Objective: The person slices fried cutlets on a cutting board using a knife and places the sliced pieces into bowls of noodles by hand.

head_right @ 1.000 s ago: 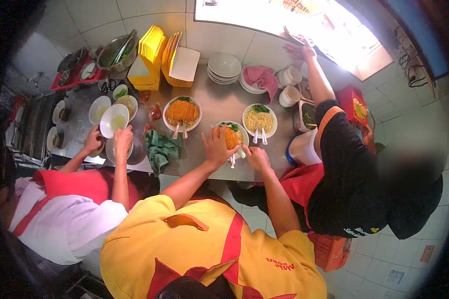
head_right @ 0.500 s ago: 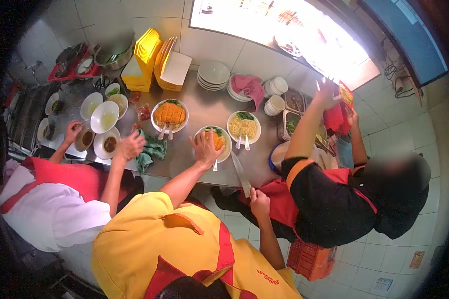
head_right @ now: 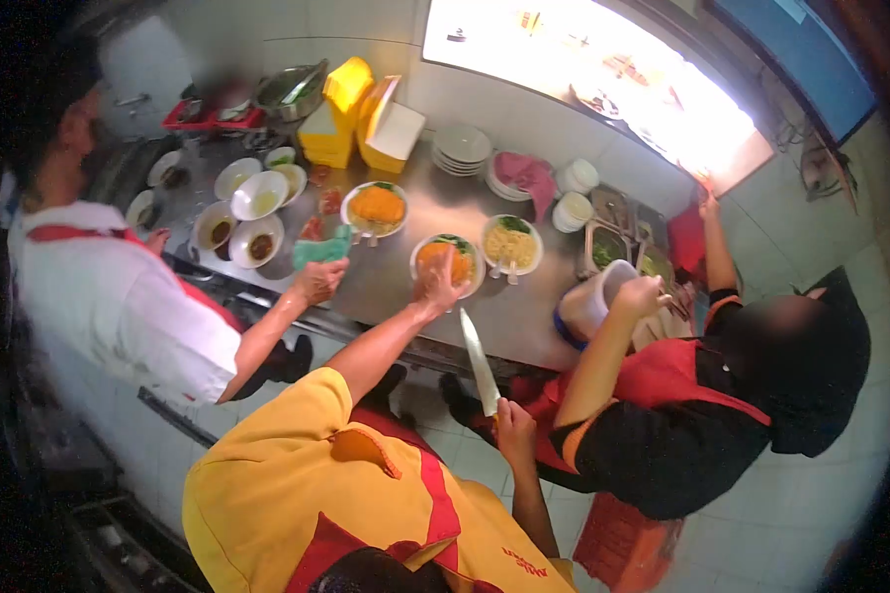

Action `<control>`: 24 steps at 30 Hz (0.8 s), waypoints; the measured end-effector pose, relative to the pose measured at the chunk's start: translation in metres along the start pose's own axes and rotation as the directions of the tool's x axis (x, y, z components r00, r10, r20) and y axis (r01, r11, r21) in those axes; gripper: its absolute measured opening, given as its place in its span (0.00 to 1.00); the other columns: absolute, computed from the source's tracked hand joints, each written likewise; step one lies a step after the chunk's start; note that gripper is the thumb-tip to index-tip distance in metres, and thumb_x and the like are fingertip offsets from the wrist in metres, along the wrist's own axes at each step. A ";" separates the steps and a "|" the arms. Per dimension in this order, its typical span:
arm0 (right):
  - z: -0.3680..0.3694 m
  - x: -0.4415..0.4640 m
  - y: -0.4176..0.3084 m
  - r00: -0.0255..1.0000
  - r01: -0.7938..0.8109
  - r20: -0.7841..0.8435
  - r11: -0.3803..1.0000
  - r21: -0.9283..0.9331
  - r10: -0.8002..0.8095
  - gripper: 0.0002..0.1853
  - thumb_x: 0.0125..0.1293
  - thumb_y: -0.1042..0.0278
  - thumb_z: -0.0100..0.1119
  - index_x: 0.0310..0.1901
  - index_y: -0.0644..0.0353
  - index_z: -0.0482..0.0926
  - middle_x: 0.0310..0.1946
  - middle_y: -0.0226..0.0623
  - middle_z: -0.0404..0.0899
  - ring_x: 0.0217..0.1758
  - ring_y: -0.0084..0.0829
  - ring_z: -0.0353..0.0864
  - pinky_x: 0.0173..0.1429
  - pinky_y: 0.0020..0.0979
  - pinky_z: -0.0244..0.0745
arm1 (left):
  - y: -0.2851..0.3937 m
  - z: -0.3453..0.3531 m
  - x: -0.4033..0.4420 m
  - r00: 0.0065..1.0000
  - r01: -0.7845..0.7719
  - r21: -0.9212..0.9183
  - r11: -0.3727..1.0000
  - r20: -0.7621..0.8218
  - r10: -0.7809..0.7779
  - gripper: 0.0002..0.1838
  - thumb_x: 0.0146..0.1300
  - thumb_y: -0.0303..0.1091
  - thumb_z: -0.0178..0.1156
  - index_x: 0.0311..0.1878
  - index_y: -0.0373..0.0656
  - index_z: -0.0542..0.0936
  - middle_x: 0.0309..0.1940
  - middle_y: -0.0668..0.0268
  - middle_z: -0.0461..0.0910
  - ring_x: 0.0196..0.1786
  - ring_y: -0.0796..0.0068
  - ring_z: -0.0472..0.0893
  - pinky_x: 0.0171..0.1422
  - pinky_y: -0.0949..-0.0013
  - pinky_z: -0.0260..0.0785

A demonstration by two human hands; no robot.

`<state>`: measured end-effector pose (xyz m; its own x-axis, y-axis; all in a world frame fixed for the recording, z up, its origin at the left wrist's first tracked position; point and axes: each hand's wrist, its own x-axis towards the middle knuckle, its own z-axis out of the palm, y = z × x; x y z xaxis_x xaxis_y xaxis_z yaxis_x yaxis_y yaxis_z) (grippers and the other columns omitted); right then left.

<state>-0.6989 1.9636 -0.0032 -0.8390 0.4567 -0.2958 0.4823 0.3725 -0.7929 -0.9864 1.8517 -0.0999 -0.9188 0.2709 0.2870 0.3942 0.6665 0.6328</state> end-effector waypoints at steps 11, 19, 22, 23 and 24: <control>0.091 -0.030 -0.058 0.830 0.360 0.516 0.909 -0.209 -0.210 0.27 0.66 0.47 0.51 0.20 0.64 0.75 0.10 0.32 0.70 0.16 0.22 0.71 0.24 0.29 0.65 | -0.128 -0.176 -0.235 0.885 0.454 -0.217 0.864 0.226 -0.407 0.24 0.57 0.49 0.61 0.49 0.41 0.75 0.36 0.57 0.80 0.42 0.63 0.79 0.47 0.63 0.69; 0.286 -0.105 -0.111 0.056 0.901 0.891 0.407 0.150 -0.451 0.27 0.62 0.42 0.51 0.21 0.61 0.80 0.12 0.38 0.74 0.19 0.34 0.78 0.27 0.34 0.69 | -0.255 -0.272 -0.639 0.183 0.887 -0.352 0.298 -0.324 -0.928 0.32 0.61 0.63 0.45 0.32 0.38 0.80 0.29 0.51 0.80 0.36 0.49 0.79 0.43 0.56 0.68; 0.378 -0.184 -0.150 -0.090 0.891 0.962 0.410 0.193 -0.258 0.29 0.62 0.41 0.51 0.19 0.61 0.80 0.11 0.36 0.73 0.18 0.30 0.76 0.27 0.33 0.68 | -0.260 -0.279 -0.796 -0.277 0.817 -0.569 -0.094 -0.243 -0.930 0.33 0.61 0.63 0.45 0.37 0.38 0.79 0.29 0.52 0.79 0.32 0.51 0.77 0.38 0.55 0.69; 0.412 -0.211 -0.156 -0.104 0.894 0.984 0.420 0.156 -0.144 0.29 0.63 0.41 0.51 0.19 0.62 0.79 0.11 0.35 0.73 0.17 0.29 0.75 0.27 0.32 0.68 | -0.262 -0.263 -0.845 -0.474 0.710 -0.672 -0.210 -0.236 -0.848 0.37 0.59 0.66 0.46 0.40 0.34 0.78 0.29 0.56 0.78 0.31 0.58 0.77 0.35 0.57 0.70; 0.449 -0.243 -0.165 -0.111 0.899 0.993 0.421 0.116 -0.038 0.30 0.63 0.40 0.50 0.18 0.62 0.79 0.11 0.34 0.73 0.16 0.27 0.75 0.27 0.31 0.68 | -0.253 -0.249 -0.894 -0.486 0.661 -0.729 -0.181 -0.232 -0.842 0.37 0.60 0.67 0.45 0.38 0.34 0.78 0.28 0.56 0.77 0.30 0.60 0.76 0.32 0.56 0.69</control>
<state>-0.6879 1.4280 -0.0394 -0.1759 -0.8671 -0.4661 -0.5807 0.4737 -0.6621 -0.2600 1.2676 -0.3377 0.1194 -0.8543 -0.5059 -0.6637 -0.4477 0.5993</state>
